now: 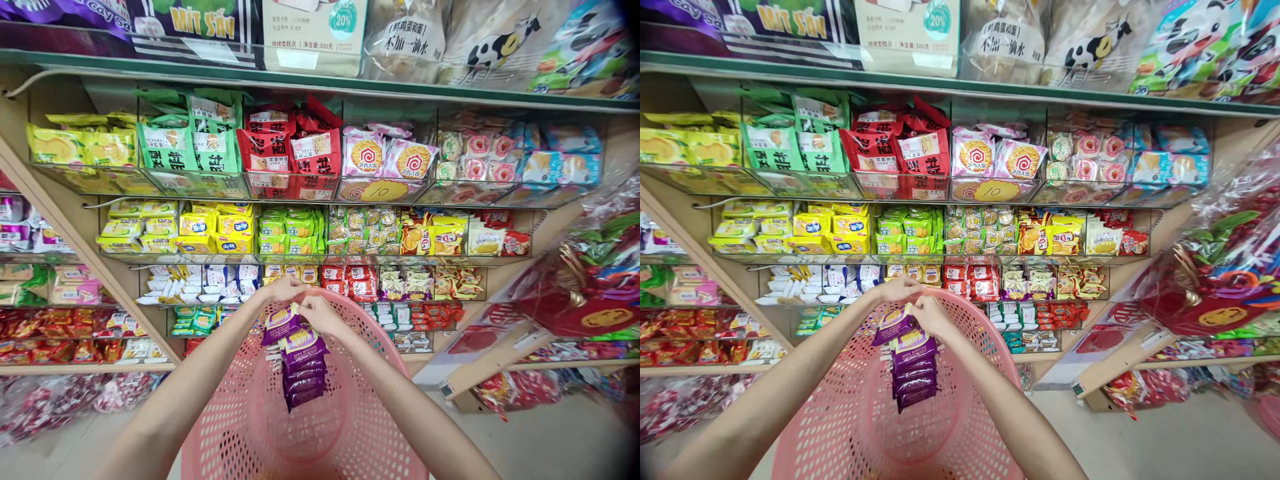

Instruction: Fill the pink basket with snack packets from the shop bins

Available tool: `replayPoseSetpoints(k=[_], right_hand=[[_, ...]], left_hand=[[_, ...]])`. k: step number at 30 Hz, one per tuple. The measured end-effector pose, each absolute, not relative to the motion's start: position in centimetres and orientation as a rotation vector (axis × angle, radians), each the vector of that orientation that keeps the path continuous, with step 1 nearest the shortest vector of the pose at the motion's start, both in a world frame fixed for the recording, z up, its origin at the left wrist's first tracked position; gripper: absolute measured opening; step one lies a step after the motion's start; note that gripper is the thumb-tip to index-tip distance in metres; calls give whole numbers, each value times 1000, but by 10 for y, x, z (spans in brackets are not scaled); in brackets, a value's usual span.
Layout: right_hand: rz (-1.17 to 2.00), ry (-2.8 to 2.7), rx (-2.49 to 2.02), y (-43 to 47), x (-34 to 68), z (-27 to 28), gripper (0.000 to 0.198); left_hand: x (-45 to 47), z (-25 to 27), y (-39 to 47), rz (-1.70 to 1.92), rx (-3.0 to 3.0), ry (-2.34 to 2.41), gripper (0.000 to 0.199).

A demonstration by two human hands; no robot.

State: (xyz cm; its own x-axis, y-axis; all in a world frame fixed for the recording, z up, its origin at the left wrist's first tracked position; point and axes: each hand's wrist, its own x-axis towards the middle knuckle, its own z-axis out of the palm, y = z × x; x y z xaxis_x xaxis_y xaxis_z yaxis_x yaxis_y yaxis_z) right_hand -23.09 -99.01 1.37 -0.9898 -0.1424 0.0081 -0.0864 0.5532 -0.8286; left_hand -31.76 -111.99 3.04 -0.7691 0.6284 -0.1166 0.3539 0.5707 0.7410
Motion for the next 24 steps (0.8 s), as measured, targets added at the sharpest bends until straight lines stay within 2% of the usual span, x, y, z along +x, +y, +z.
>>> replayPoseSetpoints(k=[5, 10, 17, 24], right_hand=[[-1845, 2431, -144, -978, -219, 21, 13], [-2011, 2156, -87, -957, -199, 24, 18], [-2022, 2057, -48, -948, -188, 11, 22], [-1910, 2437, -155, -947, -196, -2, 20]], left_hand=[[-315, 35, -1122, 1016, 790, 2463, 50], [-316, 35, -1125, 1029, 780, 2474, 50], [-319, 32, -1123, 1047, 774, 2478, 45], [-318, 33, -1122, 1065, 772, 2474, 46]])
